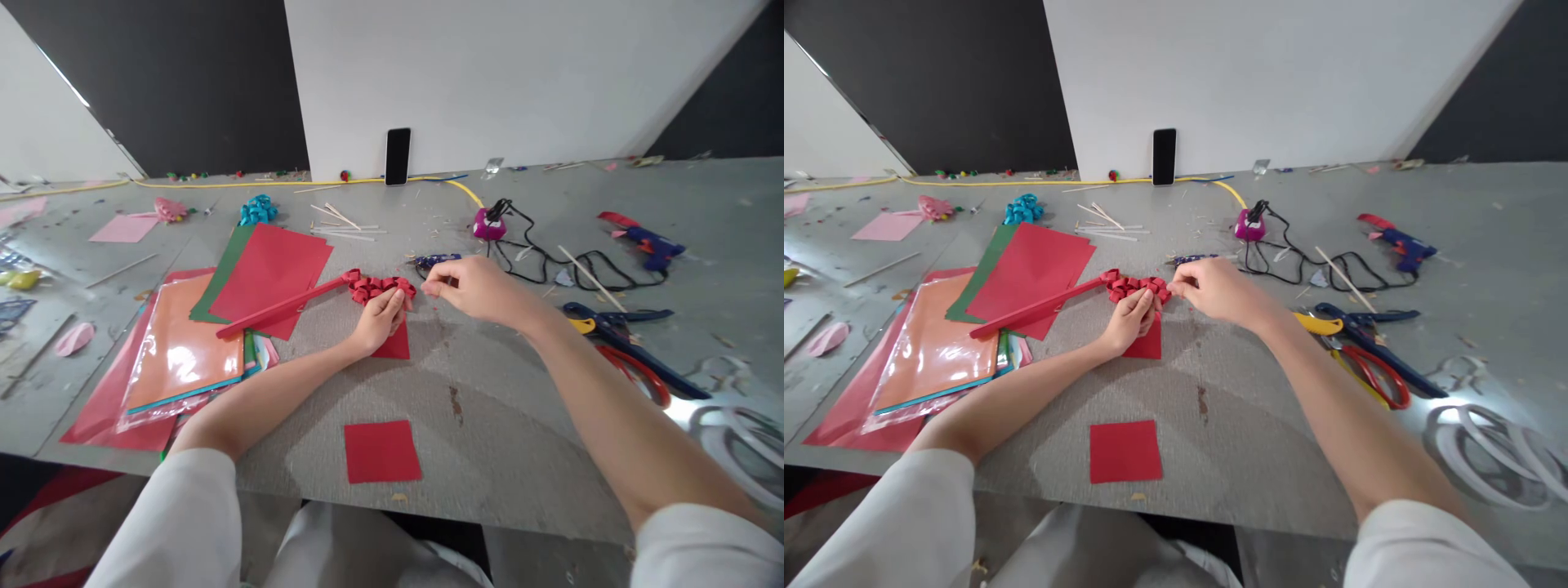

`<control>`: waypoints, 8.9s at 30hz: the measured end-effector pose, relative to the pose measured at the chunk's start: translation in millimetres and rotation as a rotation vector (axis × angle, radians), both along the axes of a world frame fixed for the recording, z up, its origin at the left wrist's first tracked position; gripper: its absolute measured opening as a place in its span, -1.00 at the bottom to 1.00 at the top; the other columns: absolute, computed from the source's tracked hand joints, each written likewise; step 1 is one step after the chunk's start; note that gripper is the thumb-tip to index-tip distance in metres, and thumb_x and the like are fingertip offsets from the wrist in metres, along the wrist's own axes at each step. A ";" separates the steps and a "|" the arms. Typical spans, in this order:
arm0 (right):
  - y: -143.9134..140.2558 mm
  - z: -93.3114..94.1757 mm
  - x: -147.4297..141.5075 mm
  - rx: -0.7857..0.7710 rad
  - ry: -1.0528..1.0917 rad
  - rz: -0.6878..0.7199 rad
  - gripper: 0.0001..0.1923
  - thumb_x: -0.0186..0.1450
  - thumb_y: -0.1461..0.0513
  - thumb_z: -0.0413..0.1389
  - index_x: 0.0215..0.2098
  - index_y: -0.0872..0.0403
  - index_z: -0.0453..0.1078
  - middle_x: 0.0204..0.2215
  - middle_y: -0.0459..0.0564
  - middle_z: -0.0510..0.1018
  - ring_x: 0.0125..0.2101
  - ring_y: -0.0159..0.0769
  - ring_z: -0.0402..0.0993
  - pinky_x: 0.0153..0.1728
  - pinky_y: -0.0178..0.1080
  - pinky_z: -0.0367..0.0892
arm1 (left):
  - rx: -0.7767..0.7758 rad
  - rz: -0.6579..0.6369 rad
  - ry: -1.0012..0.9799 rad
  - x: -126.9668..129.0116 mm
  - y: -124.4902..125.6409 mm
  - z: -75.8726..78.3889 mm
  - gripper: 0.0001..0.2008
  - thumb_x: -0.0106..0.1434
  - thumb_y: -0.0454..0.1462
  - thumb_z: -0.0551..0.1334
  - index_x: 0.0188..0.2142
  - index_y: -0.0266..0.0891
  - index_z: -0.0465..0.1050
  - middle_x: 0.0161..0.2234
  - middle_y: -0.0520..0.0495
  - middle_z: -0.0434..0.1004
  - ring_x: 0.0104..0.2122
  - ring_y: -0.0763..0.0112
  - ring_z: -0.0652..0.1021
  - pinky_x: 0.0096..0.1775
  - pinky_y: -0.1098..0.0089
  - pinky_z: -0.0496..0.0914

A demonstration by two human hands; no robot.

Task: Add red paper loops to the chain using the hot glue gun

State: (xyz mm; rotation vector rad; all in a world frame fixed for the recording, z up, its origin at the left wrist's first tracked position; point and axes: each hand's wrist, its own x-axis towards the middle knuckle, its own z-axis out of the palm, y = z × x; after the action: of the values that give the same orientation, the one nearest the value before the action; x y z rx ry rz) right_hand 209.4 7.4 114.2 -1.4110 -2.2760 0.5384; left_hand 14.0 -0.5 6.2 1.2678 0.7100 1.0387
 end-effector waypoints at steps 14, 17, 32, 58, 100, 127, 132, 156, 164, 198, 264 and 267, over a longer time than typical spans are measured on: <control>-0.8 -11.5 -18.9 -0.016 0.204 0.066 -0.63 0.39 -0.04 0.15 -0.38 0.03 0.57 -0.46 -0.04 0.64 -0.45 -0.30 0.45 -0.37 -0.22 0.24 | 0.031 -0.058 0.063 -2.5 -0.4 -3.0 -0.41 0.38 0.25 0.13 -0.32 -0.26 0.39 -0.73 0.21 0.21 -0.80 0.61 0.21 -0.69 0.52 0.11; 2.8 -14.1 -14.1 0.075 0.257 -0.043 -0.64 0.39 -0.03 0.15 -0.35 0.05 0.57 -0.43 0.00 0.65 -0.45 -0.29 0.45 -0.36 -0.21 0.26 | 0.023 -0.082 0.071 -2.0 -0.6 -1.8 -0.42 0.38 0.24 0.13 -0.30 -0.26 0.37 -0.74 0.21 0.23 -0.79 0.60 0.21 -0.69 0.52 0.11; 7.7 -61.4 -37.3 -0.173 0.694 -0.073 -0.38 0.33 -0.27 0.14 -0.50 0.06 0.56 -0.70 -0.05 0.47 -0.57 -0.29 0.37 -0.46 -0.22 0.26 | 0.036 -0.096 0.126 -3.2 -0.5 2.4 -0.42 0.41 0.24 0.07 -0.36 -0.23 0.33 -0.75 0.19 0.23 -0.80 0.60 0.20 -0.69 0.52 0.08; 7.6 -107.3 -20.4 0.263 0.831 -0.422 -0.37 0.43 -0.23 0.04 -0.42 0.09 0.53 -0.59 -0.09 0.39 -0.57 -0.40 0.23 -0.50 -0.28 0.13 | 0.696 0.298 0.952 -10.3 -8.4 3.9 -0.72 0.52 -0.16 0.07 -0.26 -0.22 0.44 -0.23 -0.20 0.56 -0.14 0.20 0.53 -0.02 0.22 0.45; 5.4 -107.5 -27.1 0.253 0.689 -0.337 -0.38 0.48 -0.18 0.00 -0.37 0.11 0.60 -0.67 -0.14 0.29 -0.60 -0.38 0.18 -0.49 -0.25 0.11 | 0.387 0.609 0.648 -24.9 2.9 0.0 -0.33 0.03 -0.53 0.02 0.14 -0.12 0.28 0.13 -0.17 0.49 0.19 0.20 0.48 0.28 0.06 0.32; 3.7 -107.4 -27.0 0.185 0.678 -0.154 -0.41 0.50 -0.17 -0.02 -0.19 0.09 0.61 -0.62 -0.12 0.42 -0.58 -0.35 0.37 -0.46 -0.26 0.28 | 0.364 0.497 0.473 -19.8 15.8 -13.8 -0.68 0.32 -0.37 0.24 0.06 -0.17 0.40 0.07 -0.23 0.54 -0.03 0.26 0.61 0.05 0.17 0.53; -1.9 -106.8 -27.9 0.217 0.608 -0.029 -0.47 0.53 -0.12 -0.06 -0.11 0.04 0.60 -0.45 -0.02 0.59 -0.40 -0.27 0.57 -0.31 -0.22 0.43 | 0.419 0.445 0.434 -18.6 14.7 -12.2 -0.73 0.34 -0.33 0.26 0.03 -0.16 0.45 0.02 -0.18 0.52 -0.03 0.31 0.61 0.04 0.24 0.57; -7.8 -114.8 -27.6 0.109 0.817 0.092 -0.57 0.53 -0.03 0.04 0.19 -0.03 0.52 -0.16 0.05 0.76 -0.40 -0.31 0.69 -0.60 -0.33 0.43 | 0.253 0.562 0.377 -19.4 15.0 -8.1 -0.85 0.50 -0.14 0.15 -0.06 -0.13 0.38 -0.06 -0.16 0.62 -0.06 0.28 0.63 0.04 0.24 0.49; -7.0 -117.6 -23.5 0.296 0.588 0.216 -0.64 0.54 0.10 0.06 0.23 -0.14 0.51 0.09 -0.01 0.68 -0.14 -0.25 0.70 -0.08 -0.14 0.66 | 0.226 0.526 0.286 -18.0 11.6 -6.8 -0.75 0.50 -0.11 0.15 0.08 -0.11 0.31 -0.09 -0.13 0.64 -0.08 0.30 0.65 0.02 0.27 0.51; -0.3 -94.6 -45.8 -0.058 1.195 -0.241 -0.58 0.15 -0.10 0.43 -0.40 0.06 0.55 -0.56 -0.02 0.60 -0.62 -0.32 0.47 -0.60 -0.24 0.37 | 0.516 0.427 0.429 -19.9 2.8 -2.0 -0.68 0.40 -0.16 0.34 0.11 -0.10 0.43 0.11 -0.20 0.62 0.14 0.18 0.58 0.20 0.09 0.45; -2.4 -102.6 -46.0 -0.110 1.079 -0.221 -0.42 0.34 -0.22 0.18 -0.07 0.09 0.65 -0.56 -0.14 0.42 -0.61 -0.44 0.26 -0.56 -0.29 0.18 | 0.386 0.432 0.428 -23.8 11.7 -1.5 -0.64 0.42 0.04 0.25 -0.36 -0.15 0.51 -0.37 -0.05 0.53 -0.23 0.29 0.48 -0.04 0.24 0.38; -2.7 -100.4 -45.7 -0.071 1.014 -0.235 -0.44 0.35 -0.21 0.18 -0.23 0.12 0.65 -0.64 -0.17 0.38 -0.63 -0.45 0.23 -0.56 -0.30 0.17 | 0.394 0.421 0.435 -22.9 10.9 -0.5 -0.63 0.42 0.04 0.24 -0.37 -0.15 0.49 -0.37 -0.04 0.52 -0.23 0.29 0.47 -0.04 0.25 0.37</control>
State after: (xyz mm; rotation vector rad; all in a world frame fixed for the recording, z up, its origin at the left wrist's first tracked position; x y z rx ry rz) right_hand 163.7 4.7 13.7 -1.0386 -1.2770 0.9763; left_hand -8.9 10.4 5.7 1.7624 1.1809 1.3005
